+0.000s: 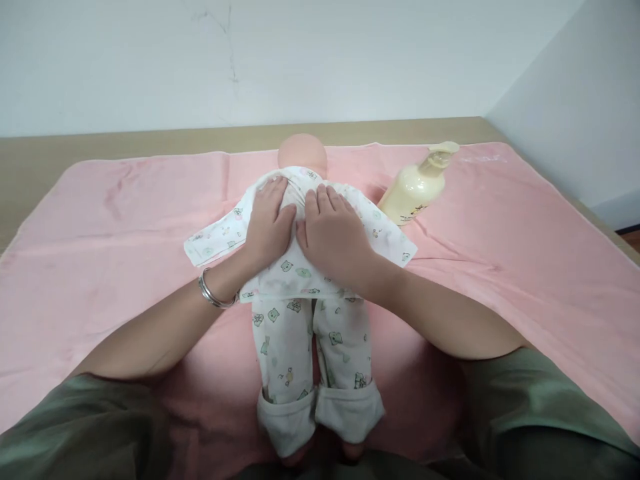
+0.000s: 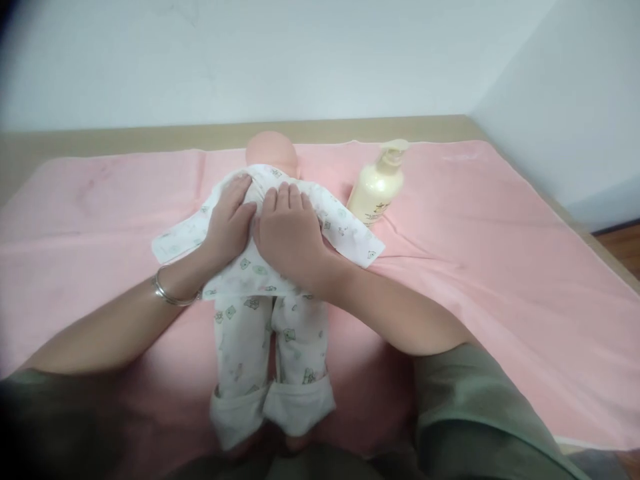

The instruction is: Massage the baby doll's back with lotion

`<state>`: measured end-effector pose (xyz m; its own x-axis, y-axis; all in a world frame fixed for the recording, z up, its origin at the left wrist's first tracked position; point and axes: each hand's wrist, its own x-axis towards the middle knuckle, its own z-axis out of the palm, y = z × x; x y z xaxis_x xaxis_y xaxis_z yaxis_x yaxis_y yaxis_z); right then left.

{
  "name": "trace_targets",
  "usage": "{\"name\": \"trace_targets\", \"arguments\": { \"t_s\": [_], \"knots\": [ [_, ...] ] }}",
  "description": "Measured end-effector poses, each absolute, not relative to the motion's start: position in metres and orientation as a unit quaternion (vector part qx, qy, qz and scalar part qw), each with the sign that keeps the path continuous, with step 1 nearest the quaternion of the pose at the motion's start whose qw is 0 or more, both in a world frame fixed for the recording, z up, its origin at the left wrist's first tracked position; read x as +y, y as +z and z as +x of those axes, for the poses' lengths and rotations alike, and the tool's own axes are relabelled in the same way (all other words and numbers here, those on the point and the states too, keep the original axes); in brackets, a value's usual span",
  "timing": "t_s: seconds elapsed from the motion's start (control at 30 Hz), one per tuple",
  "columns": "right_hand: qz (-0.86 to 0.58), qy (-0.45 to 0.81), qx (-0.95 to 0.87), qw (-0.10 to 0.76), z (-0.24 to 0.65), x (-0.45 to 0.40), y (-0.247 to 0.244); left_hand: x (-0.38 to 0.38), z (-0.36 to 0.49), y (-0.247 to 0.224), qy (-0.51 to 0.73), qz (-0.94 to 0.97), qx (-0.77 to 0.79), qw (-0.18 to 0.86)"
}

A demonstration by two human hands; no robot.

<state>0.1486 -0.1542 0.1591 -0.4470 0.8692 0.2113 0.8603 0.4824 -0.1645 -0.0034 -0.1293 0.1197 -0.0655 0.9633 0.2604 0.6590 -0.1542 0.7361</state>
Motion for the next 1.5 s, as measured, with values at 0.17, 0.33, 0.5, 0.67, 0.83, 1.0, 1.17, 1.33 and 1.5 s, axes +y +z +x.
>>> {"name": "trace_targets", "arguments": {
  "t_s": [0.17, 0.33, 0.5, 0.67, 0.83, 1.0, 1.17, 1.33, 1.5],
  "knots": [
    [-0.49, 0.074, -0.856, 0.148, 0.153, -0.137, 0.161, -0.144, 0.003, 0.118, 0.379, 0.681, 0.607, 0.156],
    [-0.496, 0.108, -0.845, 0.171, 0.158, -0.11, 0.155, -0.162, 0.017, 0.13, 0.319, 0.717, 0.604, 0.139],
    [-0.504, 0.055, -0.847, 0.157, 0.151, -0.134, 0.152, -0.145, 0.005, 0.13, 0.318, 0.694, 0.621, 0.178],
    [-0.486, 0.036, -0.859, 0.157, 0.147, -0.156, 0.154, -0.125, -0.01, 0.123, 0.37, 0.689, 0.591, 0.198],
    [-0.501, 0.096, -0.845, 0.161, 0.155, -0.122, 0.151, -0.144, 0.006, 0.125, 0.332, 0.691, 0.621, 0.161],
    [-0.517, 0.108, -0.831, 0.172, 0.159, -0.102, 0.149, -0.161, 0.018, 0.127, 0.328, 0.717, 0.596, 0.15],
    [-0.516, 0.067, -0.842, 0.143, 0.153, -0.134, 0.155, -0.138, 0.005, 0.131, 0.351, 0.669, 0.627, 0.19],
    [-0.473, 0.041, -0.867, 0.151, 0.149, -0.155, 0.156, -0.124, -0.005, 0.128, 0.374, 0.677, 0.602, 0.199],
    [-0.498, 0.113, -0.843, 0.168, 0.156, -0.119, 0.153, -0.146, 0.009, 0.12, 0.362, 0.697, 0.603, 0.139]
  ]
}}
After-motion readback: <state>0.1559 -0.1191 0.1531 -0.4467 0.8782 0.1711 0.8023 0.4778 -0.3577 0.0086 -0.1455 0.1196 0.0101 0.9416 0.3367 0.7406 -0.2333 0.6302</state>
